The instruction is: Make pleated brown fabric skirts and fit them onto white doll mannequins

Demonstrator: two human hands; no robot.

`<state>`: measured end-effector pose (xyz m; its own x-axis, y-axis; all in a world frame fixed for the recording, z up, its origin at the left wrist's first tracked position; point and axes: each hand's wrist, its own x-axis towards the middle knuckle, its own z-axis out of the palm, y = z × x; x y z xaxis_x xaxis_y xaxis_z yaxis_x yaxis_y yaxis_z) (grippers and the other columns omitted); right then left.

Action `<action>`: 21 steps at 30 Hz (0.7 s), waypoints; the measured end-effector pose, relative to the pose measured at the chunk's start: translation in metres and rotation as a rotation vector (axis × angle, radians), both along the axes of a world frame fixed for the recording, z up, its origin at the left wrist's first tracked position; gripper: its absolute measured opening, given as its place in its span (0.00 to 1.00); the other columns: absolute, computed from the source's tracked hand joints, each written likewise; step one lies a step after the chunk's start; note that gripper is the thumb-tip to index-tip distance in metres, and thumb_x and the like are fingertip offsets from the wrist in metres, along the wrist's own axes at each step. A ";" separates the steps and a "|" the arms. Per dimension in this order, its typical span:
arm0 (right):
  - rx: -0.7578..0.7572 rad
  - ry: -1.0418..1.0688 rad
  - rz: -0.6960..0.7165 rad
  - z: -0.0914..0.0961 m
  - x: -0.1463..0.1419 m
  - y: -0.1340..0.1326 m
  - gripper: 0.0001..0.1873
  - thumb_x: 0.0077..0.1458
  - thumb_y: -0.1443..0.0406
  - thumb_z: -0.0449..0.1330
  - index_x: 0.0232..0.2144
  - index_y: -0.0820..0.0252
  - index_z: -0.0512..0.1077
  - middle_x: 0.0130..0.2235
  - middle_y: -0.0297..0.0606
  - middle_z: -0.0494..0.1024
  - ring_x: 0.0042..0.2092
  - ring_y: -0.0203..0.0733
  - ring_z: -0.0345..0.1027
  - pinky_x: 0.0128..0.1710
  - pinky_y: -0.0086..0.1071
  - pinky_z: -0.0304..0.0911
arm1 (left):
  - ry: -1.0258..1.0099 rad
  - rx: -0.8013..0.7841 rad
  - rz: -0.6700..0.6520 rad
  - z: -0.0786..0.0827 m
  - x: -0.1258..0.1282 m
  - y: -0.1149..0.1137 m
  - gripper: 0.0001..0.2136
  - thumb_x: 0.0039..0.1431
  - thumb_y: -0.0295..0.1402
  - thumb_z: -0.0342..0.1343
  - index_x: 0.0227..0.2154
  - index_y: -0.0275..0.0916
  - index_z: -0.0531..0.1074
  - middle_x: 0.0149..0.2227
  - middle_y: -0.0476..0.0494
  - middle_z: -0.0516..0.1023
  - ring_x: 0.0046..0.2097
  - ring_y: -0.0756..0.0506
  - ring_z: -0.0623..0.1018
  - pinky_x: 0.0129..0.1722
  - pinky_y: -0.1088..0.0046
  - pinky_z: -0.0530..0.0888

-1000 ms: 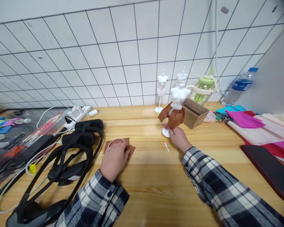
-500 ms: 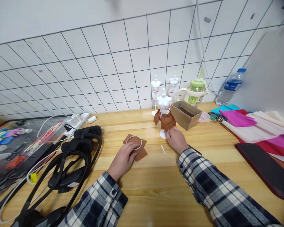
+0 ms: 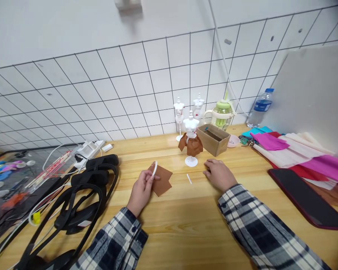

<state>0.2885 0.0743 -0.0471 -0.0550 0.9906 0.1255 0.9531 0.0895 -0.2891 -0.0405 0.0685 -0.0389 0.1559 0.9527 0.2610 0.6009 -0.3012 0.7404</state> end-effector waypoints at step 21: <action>-0.210 0.036 0.077 0.016 0.027 -0.009 0.04 0.52 0.69 0.55 0.30 0.56 0.64 0.30 0.34 0.75 0.33 0.40 0.65 0.29 0.31 0.49 | 0.491 0.207 -0.258 -0.004 0.000 0.014 0.18 0.60 0.28 0.52 0.53 0.41 0.69 0.45 0.40 0.77 0.48 0.41 0.74 0.52 0.57 0.69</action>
<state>0.3150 0.0658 -0.0307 -0.1303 0.9883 -0.0797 0.9347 0.0956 -0.3423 -0.0409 0.0821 -0.0433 0.5254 0.8049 0.2758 0.7464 -0.5916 0.3048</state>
